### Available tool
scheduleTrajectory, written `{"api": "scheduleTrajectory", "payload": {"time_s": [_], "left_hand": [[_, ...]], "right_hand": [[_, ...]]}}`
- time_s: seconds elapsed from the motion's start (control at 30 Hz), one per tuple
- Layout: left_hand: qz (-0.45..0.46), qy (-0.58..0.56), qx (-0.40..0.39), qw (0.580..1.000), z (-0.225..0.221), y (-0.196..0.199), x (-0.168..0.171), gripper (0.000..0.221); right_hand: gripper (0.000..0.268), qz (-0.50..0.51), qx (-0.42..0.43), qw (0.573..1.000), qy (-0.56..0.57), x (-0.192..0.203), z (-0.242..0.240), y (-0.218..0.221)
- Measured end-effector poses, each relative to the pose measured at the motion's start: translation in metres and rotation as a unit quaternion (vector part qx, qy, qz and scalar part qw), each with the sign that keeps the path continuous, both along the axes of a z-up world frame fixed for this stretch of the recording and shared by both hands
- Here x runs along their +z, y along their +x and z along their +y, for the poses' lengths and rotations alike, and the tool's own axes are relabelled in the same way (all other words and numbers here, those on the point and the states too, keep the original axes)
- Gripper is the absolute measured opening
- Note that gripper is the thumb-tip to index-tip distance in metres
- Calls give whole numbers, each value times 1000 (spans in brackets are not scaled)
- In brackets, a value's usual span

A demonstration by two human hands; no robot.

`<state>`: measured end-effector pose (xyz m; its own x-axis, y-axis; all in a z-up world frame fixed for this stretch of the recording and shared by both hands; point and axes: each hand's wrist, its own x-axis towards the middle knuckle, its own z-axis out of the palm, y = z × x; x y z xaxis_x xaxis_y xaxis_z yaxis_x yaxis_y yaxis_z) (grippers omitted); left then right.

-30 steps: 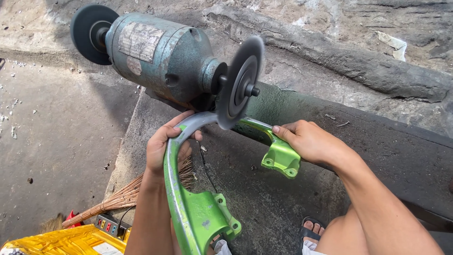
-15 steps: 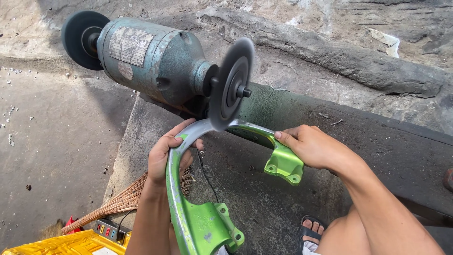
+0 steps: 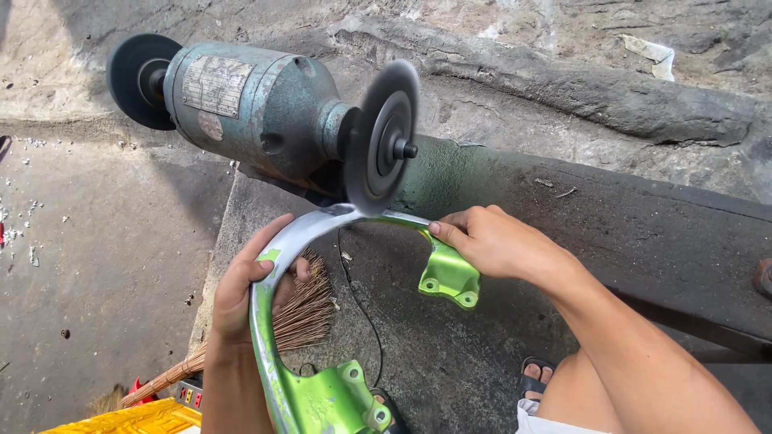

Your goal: Polishing the edges of a motorcycle fairing part using a bench grinder

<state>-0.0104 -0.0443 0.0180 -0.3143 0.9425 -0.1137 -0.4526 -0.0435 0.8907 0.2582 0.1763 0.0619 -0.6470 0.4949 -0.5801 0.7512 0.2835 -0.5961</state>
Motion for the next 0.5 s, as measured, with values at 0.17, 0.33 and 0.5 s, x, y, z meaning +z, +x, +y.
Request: {"api": "scheduleTrajectory", "payload": {"time_s": [0.17,0.33,0.5], "left_hand": [[132,-111,18,985,-14,-9,-9,78],[190,-232,69,951,-20,-17,-59,43],[423,-298,8,856,-17,-2,-65,39]], "right_hand": [[51,43,16,998,47,3,-20,3],[55,81,108,975,174,2,-52,0],[45,161,193,896,367,-43,-91,-11]]}}
